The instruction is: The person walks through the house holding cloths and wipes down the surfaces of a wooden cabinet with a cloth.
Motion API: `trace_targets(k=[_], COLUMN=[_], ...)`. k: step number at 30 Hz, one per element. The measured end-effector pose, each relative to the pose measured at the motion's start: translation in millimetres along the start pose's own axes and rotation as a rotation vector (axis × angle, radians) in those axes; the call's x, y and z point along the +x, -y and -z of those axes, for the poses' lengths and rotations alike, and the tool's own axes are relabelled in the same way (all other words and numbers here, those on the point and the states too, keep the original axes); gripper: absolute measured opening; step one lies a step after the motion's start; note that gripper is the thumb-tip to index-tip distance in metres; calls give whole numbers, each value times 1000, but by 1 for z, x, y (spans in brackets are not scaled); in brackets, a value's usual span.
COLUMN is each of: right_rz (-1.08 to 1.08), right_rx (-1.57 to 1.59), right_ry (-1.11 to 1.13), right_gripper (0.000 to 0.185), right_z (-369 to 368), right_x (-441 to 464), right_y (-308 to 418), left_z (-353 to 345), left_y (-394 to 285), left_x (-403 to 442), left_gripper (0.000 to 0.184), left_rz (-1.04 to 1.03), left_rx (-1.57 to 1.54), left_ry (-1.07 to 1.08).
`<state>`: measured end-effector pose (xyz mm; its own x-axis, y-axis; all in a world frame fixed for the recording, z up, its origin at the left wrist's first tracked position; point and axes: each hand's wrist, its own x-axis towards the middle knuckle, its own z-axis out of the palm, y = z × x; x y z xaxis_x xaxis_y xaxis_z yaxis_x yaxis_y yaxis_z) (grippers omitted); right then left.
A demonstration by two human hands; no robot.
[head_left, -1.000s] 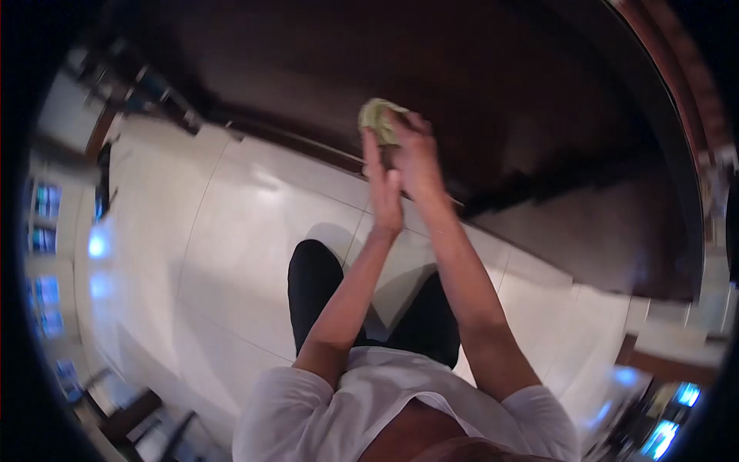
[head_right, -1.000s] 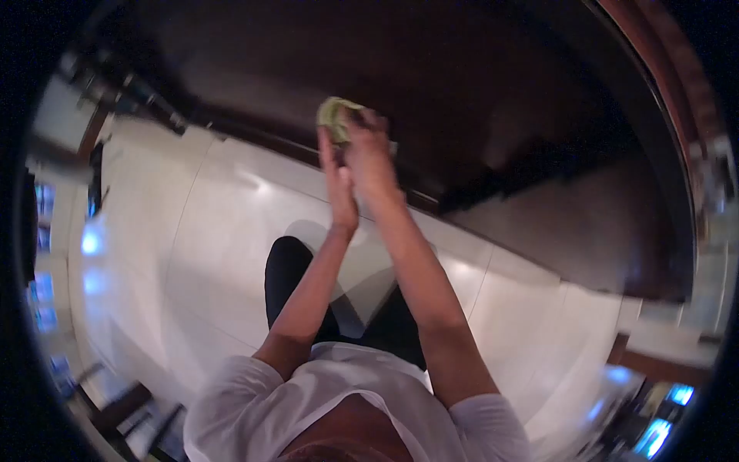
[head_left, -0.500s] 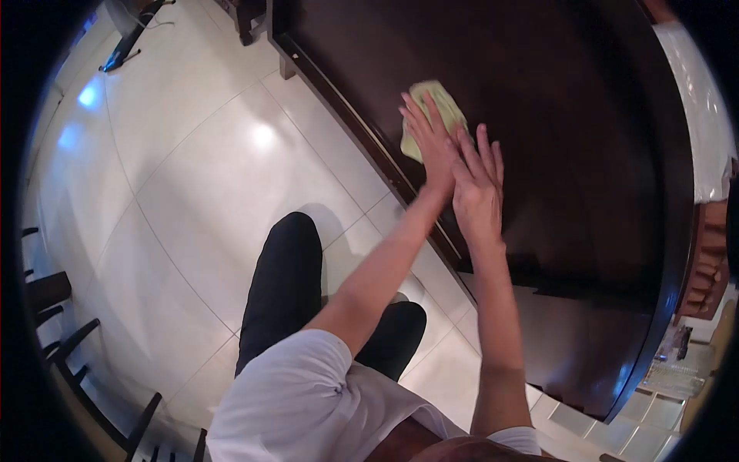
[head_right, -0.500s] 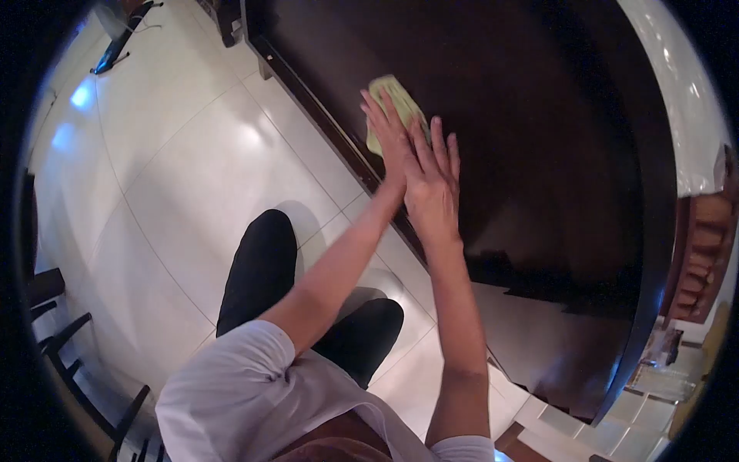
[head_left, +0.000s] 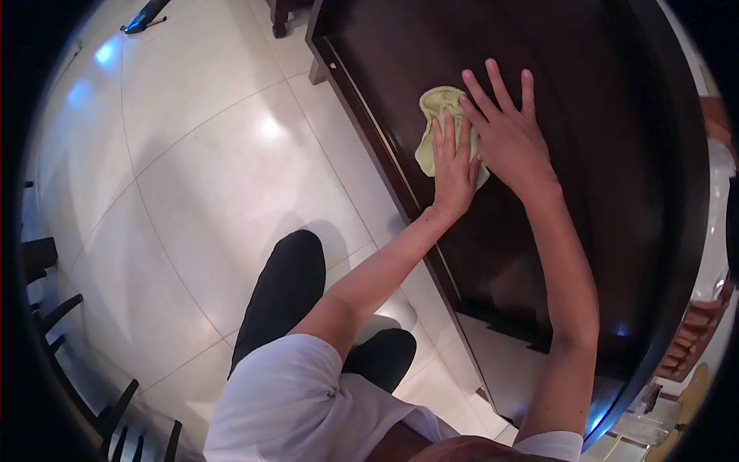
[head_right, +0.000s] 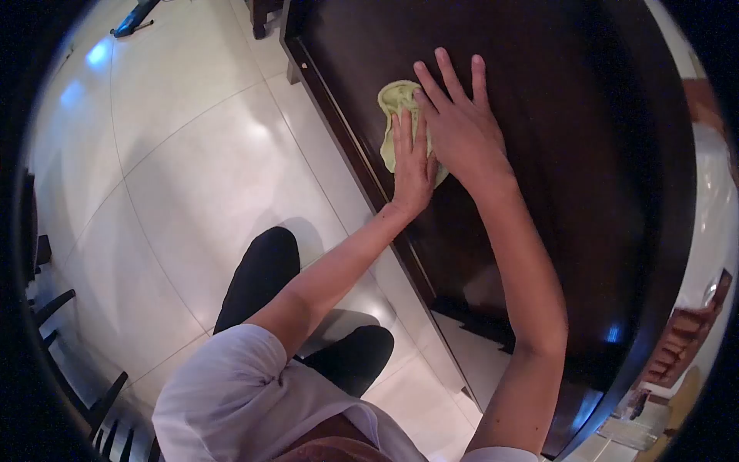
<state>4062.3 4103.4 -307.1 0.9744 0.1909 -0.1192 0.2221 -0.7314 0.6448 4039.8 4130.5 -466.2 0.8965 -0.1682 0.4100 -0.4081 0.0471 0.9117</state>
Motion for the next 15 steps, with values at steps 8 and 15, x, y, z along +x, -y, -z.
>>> trace_targets(k=[8, 15], right_rz=[-31, -71], right_rx=[-156, -268], right_ry=[-124, -77], right_gripper=[54, 59], right_z=[-30, -25], right_x=[66, 77], right_y=[0, 5], left_z=[36, 52], left_y=[81, 100], left_x=[159, 200], left_gripper=[56, 56], left_rz=[-178, -176], left_rx=[82, 70], left_ry=[-222, -202])
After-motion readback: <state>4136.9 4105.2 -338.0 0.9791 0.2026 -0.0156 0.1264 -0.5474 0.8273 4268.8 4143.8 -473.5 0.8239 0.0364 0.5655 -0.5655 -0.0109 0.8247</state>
